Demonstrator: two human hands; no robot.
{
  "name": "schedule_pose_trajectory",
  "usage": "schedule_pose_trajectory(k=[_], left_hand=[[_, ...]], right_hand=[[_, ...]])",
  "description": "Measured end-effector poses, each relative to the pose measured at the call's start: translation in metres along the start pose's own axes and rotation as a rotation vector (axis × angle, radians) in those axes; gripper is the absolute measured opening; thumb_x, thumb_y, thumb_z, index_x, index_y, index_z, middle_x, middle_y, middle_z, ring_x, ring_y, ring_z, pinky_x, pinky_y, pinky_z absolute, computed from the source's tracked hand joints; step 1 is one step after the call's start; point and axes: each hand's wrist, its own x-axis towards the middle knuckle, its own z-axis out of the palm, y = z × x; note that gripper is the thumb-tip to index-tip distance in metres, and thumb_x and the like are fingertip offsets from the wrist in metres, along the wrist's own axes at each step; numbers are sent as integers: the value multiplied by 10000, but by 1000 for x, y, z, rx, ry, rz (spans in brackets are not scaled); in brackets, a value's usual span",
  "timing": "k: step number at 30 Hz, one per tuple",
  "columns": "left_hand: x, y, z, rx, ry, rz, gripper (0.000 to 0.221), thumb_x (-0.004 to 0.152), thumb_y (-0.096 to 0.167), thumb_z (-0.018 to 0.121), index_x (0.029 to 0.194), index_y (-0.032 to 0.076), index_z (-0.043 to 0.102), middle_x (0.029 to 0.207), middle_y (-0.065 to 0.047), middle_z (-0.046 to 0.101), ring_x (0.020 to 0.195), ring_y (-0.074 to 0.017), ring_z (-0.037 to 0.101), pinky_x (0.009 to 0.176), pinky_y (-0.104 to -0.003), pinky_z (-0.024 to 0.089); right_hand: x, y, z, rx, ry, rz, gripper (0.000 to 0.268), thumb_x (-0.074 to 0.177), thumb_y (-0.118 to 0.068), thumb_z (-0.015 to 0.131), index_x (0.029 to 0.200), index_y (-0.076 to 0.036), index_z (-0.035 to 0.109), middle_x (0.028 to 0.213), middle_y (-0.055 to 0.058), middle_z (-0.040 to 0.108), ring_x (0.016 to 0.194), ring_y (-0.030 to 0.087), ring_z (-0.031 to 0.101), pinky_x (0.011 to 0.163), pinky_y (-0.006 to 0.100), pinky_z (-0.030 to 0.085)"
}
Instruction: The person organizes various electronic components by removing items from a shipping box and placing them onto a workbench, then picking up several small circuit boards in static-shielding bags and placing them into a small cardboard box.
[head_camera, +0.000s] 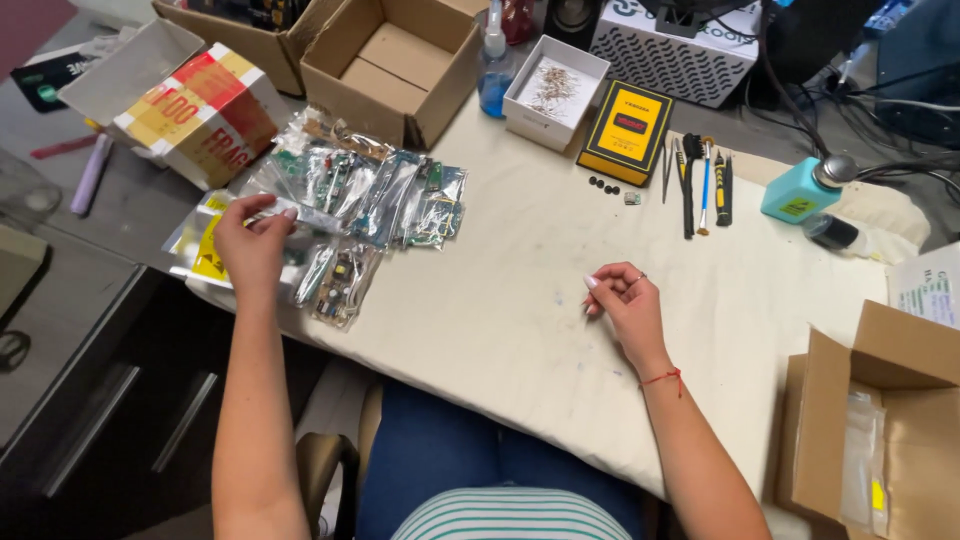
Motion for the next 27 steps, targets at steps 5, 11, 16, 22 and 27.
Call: schedule_pose_trajectory(k=[5, 11, 16, 22, 27], left_hand=[[-5, -9, -4, 82, 5, -10, 334, 835, -66, 836, 1138, -25, 702, 1030, -197, 660, 749, -272, 744, 694, -336, 641], [1, -14, 1, 395, 36, 79, 338, 747, -54, 875, 1040, 9, 721, 995, -170, 618, 764, -337, 752, 691, -379, 635], [-4, 5, 4, 540, 22, 79, 322, 754, -35, 843, 1038, -3, 693, 1000, -161, 578, 769, -329, 754, 742, -422, 625], [-12, 13, 15, 662, 40, 183, 254, 796, 26, 813, 1010, 26, 677, 962, -125, 590, 754, -342, 739, 717, -475, 600], [-28, 20, 73, 486, -123, 378, 116, 895, 133, 754, 988, 93, 699, 881, -66, 651, 770, -271, 738, 709, -405, 592]], right_hand=[[0, 4, 0, -13, -15, 8, 132, 959, -80, 727, 1050, -22, 650, 697, 127, 686, 599, 164, 669, 693, 286, 560], [3, 16, -2, -26, -15, -1, 139, 979, -79, 722, 1071, -25, 632, 701, 128, 668, 589, 167, 651, 686, 283, 554], [4, 21, -4, -31, -24, -7, 136, 997, -77, 699, 1094, -34, 614, 711, 112, 654, 600, 155, 643, 697, 265, 549], [3, 16, 0, -58, -14, -18, 132, 999, -85, 713, 1092, -40, 631, 711, 127, 653, 595, 172, 644, 686, 279, 554], [4, 16, 3, -360, -10, -115, 79, 1015, -82, 715, 1082, -43, 699, 762, 139, 706, 653, 198, 671, 700, 318, 563]])
